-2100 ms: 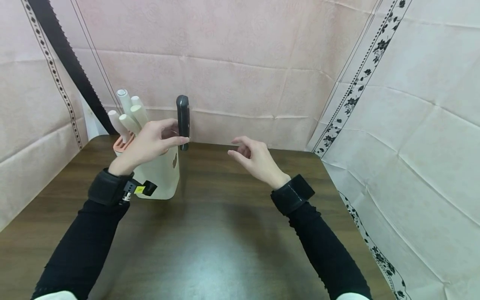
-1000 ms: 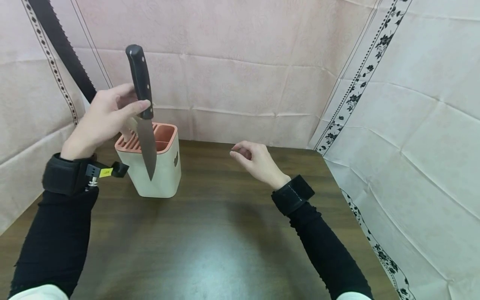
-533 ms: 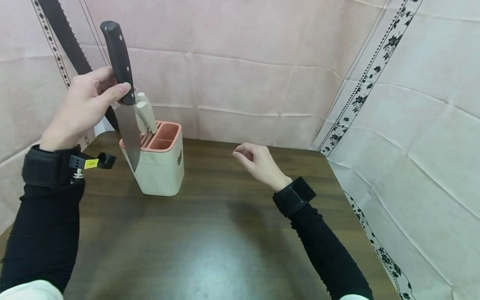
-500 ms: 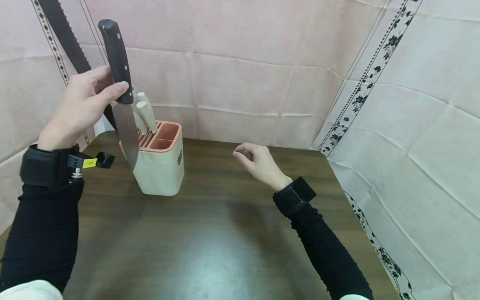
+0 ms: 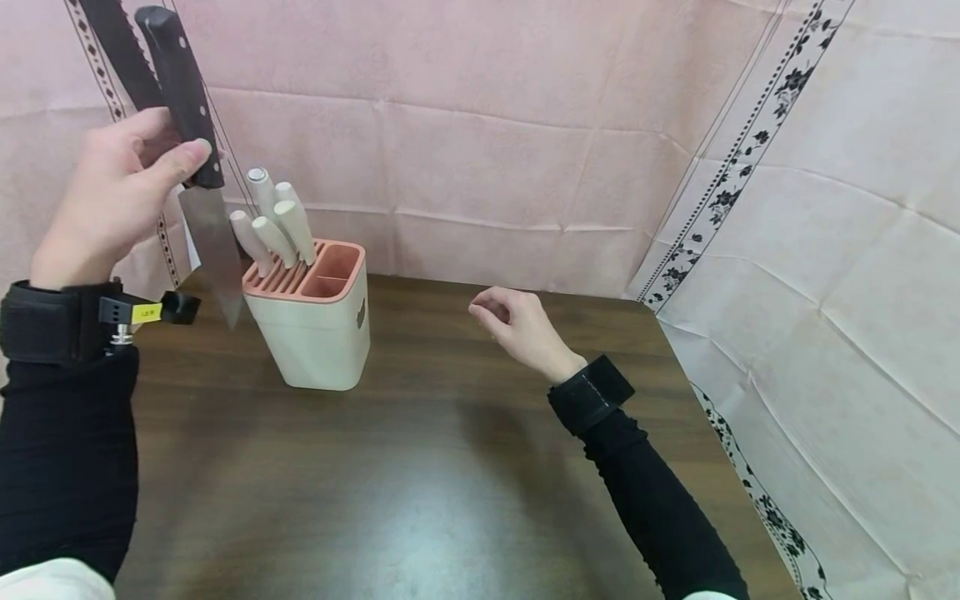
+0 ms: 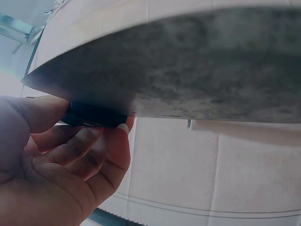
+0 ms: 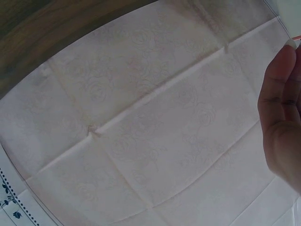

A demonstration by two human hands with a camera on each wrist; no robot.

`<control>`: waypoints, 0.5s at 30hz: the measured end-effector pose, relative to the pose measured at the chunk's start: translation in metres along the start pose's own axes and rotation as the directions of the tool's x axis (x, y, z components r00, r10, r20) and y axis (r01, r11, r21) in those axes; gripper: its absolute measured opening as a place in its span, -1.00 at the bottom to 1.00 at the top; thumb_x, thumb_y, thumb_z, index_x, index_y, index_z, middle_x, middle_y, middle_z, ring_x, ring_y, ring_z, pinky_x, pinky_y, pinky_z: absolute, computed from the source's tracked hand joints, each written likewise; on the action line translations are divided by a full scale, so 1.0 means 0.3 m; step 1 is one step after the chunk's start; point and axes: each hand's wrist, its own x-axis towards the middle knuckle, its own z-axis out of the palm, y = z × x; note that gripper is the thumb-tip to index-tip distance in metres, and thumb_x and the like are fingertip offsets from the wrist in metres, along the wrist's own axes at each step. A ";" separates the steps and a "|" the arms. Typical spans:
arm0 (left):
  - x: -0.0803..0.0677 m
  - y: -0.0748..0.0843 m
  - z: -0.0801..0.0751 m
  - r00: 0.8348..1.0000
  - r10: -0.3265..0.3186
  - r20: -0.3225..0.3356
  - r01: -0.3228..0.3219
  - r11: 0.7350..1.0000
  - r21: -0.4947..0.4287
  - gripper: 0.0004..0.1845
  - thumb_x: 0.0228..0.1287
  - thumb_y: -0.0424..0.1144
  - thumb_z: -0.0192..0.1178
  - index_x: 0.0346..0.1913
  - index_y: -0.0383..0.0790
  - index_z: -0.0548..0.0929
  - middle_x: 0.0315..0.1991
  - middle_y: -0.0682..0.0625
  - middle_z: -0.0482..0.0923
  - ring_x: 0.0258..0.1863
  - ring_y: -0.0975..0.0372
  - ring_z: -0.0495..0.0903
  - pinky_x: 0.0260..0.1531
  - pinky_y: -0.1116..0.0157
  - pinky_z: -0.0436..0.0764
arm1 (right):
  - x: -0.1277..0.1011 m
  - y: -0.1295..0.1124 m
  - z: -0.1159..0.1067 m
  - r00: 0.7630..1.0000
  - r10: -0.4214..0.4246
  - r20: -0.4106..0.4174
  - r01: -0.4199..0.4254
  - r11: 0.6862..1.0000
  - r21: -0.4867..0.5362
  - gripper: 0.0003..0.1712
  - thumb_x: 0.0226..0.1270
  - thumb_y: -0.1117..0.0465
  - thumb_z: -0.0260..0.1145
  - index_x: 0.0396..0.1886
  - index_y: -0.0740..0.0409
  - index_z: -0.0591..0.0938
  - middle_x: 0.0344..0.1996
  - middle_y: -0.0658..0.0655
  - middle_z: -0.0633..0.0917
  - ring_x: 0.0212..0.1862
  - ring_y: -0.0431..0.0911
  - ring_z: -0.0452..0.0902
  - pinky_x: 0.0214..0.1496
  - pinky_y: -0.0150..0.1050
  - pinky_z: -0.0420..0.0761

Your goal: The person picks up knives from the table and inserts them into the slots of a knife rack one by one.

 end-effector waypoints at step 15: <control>0.066 -0.042 -0.009 0.995 -0.095 -0.045 0.095 0.996 -0.002 -0.64 0.45 -0.11 0.01 0.23 -0.09 0.49 -0.10 0.27 0.50 -0.10 0.41 0.52 0.02 0.39 0.43 | -0.003 -0.001 0.014 1.000 0.008 0.008 -0.008 1.000 0.007 -0.81 0.37 0.18 0.26 -0.14 0.18 0.68 -0.46 0.07 0.71 -0.52 -0.05 0.57 -0.43 -0.30 0.54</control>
